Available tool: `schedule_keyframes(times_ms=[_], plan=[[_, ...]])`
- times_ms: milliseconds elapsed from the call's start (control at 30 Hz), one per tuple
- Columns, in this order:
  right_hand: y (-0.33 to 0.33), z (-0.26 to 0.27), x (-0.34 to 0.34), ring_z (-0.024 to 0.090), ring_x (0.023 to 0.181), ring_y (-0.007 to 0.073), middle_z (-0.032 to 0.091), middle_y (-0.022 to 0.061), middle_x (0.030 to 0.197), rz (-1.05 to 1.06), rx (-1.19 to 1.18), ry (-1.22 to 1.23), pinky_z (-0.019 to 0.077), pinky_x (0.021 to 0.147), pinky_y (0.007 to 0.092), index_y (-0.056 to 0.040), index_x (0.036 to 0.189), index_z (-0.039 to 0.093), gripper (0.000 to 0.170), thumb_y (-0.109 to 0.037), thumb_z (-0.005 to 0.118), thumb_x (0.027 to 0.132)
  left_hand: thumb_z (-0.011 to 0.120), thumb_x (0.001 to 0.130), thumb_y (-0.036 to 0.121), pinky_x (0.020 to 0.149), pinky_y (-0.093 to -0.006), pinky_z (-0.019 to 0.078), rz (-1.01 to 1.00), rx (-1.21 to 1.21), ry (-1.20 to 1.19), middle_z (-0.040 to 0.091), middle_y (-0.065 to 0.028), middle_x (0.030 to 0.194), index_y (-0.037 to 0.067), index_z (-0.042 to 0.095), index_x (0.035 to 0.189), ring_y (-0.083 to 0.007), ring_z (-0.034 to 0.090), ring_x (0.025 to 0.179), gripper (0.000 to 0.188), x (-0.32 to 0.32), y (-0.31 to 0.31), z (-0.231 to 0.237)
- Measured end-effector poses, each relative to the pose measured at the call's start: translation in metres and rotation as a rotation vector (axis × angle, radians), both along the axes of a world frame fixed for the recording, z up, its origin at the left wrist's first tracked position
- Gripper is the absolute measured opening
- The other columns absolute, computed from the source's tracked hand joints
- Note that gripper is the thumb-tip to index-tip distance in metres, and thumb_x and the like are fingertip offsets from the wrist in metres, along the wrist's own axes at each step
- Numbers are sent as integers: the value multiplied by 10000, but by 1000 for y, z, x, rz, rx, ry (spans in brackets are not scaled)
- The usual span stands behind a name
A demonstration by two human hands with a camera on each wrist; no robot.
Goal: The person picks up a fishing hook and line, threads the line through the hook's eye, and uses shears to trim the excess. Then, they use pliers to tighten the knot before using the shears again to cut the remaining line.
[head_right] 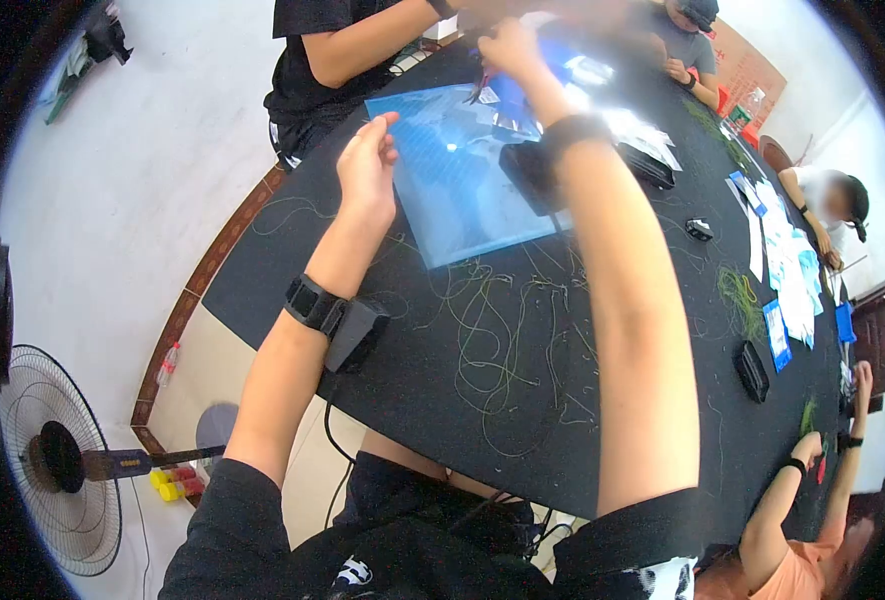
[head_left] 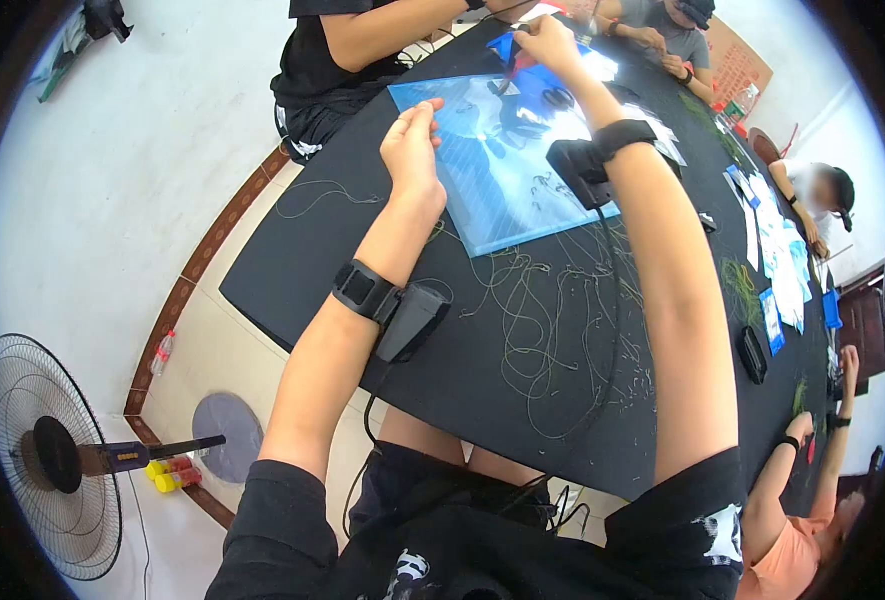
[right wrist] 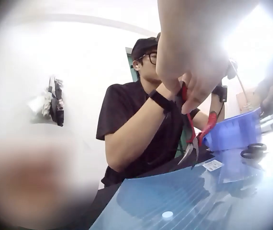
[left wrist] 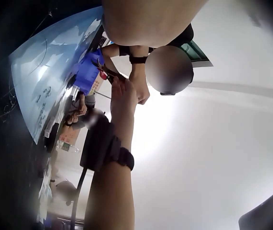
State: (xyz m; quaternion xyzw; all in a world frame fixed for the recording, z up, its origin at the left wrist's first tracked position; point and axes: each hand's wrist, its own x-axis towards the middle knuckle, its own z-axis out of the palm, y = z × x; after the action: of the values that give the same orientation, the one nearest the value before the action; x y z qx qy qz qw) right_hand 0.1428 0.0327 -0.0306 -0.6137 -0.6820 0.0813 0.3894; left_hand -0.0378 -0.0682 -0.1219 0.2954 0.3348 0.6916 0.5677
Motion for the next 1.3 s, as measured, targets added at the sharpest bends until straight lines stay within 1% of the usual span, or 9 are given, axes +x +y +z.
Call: schedule_keyframes(times_ms=[267,400,500,633,733,867,1033,1167,1300], plan=[[-23,-34,41,639,595,169,634,104,728,66,-133,-4,520,561,283,6,954,563,266,-150,648,756,557,877,179,650,-207,367,-45,41,54,546,47,783,43,673,893,-49,430,714,179,2,-2,-4],[-1,-46,64,644,675,257,643,120,805,192,-46,-788,524,633,369,-39,1027,582,394,-221,685,693,559,876,175,654,-209,369,-80,29,89,557,45,790,39,672,891,-47,432,715,177,5,-6,-3],[-59,3,18,632,916,266,657,100,913,18,-347,-1040,518,728,423,-107,921,667,281,-217,712,667,563,873,176,660,-208,371,-114,46,98,566,42,798,41,671,890,-46,436,721,174,7,-9,-2],[-45,-39,32,590,977,310,630,124,1034,-22,-379,-1335,480,825,448,-94,1026,660,422,-351,700,694,567,868,175,669,-206,373,-159,73,80,584,35,821,44,672,895,-46,444,733,170,7,-8,-3],[-42,-40,41,533,1034,284,602,178,1025,102,-552,-1216,480,776,376,47,1056,570,551,-403,641,746,567,865,172,677,-209,375,-171,60,92,597,30,846,43,672,896,-47,447,737,169,7,-11,-2],[-85,1,76,587,773,196,628,130,914,170,-524,-452,459,716,308,38,948,607,449,-392,598,818,565,862,172,689,-213,379,-232,109,136,619,12,894,38,670,894,-52,450,740,173,6,-15,-3],[-160,20,147,335,1283,334,378,179,1365,255,-360,585,320,996,519,-52,1330,386,572,-449,424,921,569,874,208,745,-224,360,-490,310,366,579,13,881,22,641,920,-74,431,754,204,13,-31,6],[-276,39,137,273,1305,388,288,255,1391,579,-187,1423,267,1015,611,8,1224,454,405,-270,411,933,556,885,228,767,-231,360,-702,432,442,581,8,872,38,639,894,-72,433,766,207,31,-68,23],[-355,27,120,167,1342,418,183,316,1415,620,-76,1438,223,1028,613,-59,917,551,326,-345,394,933,545,896,248,737,-217,373,-915,392,473,590,12,877,49,639,900,-59,454,760,220,56,-105,36]])
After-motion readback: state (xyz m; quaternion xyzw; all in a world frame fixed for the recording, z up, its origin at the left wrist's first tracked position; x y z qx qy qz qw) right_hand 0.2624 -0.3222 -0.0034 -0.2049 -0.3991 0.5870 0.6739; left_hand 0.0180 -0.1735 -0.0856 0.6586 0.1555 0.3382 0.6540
